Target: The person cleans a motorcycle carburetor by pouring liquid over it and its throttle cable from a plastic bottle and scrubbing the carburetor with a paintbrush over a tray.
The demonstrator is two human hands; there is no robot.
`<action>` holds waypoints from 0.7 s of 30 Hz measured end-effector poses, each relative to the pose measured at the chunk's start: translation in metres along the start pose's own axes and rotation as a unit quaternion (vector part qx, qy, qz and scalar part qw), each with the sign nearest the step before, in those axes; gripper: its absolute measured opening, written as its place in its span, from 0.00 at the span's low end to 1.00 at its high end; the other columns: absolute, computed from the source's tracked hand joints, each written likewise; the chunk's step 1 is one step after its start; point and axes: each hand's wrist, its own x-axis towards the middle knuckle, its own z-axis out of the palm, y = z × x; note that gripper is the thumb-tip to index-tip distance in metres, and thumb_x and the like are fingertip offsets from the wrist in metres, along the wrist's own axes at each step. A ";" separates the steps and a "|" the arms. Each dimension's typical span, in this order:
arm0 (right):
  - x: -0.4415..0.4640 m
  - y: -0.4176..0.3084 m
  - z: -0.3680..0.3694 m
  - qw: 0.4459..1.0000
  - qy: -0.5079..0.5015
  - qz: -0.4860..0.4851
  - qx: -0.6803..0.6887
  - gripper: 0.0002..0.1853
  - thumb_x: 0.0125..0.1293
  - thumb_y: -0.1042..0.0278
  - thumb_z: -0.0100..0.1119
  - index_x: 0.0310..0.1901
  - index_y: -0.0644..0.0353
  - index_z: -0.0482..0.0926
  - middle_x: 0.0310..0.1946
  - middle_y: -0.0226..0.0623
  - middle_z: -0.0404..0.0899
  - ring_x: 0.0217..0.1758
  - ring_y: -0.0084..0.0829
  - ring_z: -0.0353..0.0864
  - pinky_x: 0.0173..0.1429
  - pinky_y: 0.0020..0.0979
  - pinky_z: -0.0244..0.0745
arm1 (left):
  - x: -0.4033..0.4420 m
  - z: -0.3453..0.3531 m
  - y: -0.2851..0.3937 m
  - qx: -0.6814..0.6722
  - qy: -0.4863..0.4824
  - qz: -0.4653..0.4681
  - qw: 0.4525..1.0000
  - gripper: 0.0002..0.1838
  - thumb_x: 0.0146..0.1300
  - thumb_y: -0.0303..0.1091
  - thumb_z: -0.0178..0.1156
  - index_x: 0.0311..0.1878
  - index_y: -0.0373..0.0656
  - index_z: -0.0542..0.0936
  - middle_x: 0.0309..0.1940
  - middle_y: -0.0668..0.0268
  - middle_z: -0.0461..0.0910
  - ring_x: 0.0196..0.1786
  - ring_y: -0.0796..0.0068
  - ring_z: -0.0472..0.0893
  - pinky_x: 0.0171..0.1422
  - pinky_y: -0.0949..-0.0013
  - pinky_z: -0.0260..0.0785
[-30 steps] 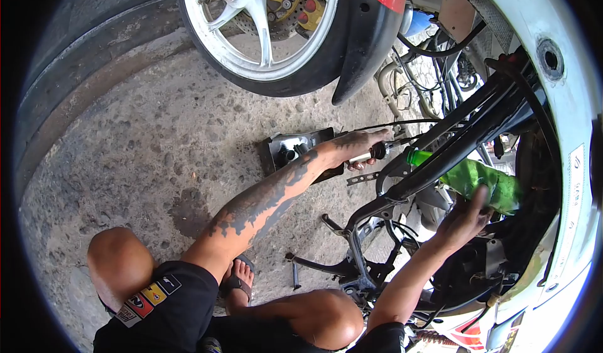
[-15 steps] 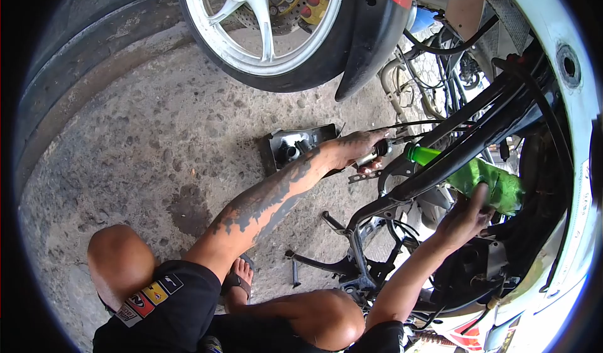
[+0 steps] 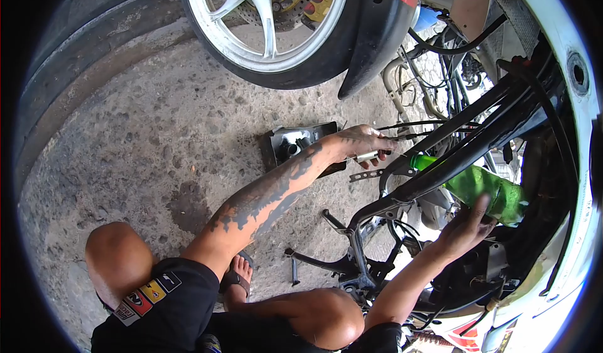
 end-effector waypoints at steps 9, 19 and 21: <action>0.000 0.002 0.005 1.000 0.013 0.017 0.014 0.34 0.60 0.65 0.66 0.61 0.71 0.59 0.54 0.52 0.69 0.55 0.39 0.72 0.59 0.42 0.68 | 0.008 -0.005 -0.002 0.070 -0.072 -0.005 0.995 0.23 0.63 0.58 0.53 0.30 0.45 0.76 0.21 0.71 0.76 0.23 0.80 0.79 0.32 0.78 0.66; 0.002 0.000 0.001 1.000 -0.009 0.007 0.020 0.31 0.61 0.67 0.64 0.61 0.70 0.60 0.53 0.50 0.71 0.54 0.39 0.73 0.59 0.42 0.69 | 0.006 -0.005 -0.013 -0.100 -0.073 -0.044 0.991 0.29 0.65 0.63 0.45 0.28 0.45 0.75 0.20 0.70 0.75 0.17 0.82 0.74 0.19 0.80 0.69; 0.000 -0.002 0.004 0.998 -0.028 0.016 0.049 0.32 0.61 0.68 0.63 0.62 0.69 0.60 0.54 0.50 0.70 0.55 0.40 0.72 0.60 0.42 0.68 | 0.000 -0.004 -0.011 -0.123 -0.056 -0.031 0.990 0.30 0.65 0.65 0.45 0.30 0.44 0.75 0.19 0.70 0.73 0.15 0.85 0.69 0.17 0.80 0.65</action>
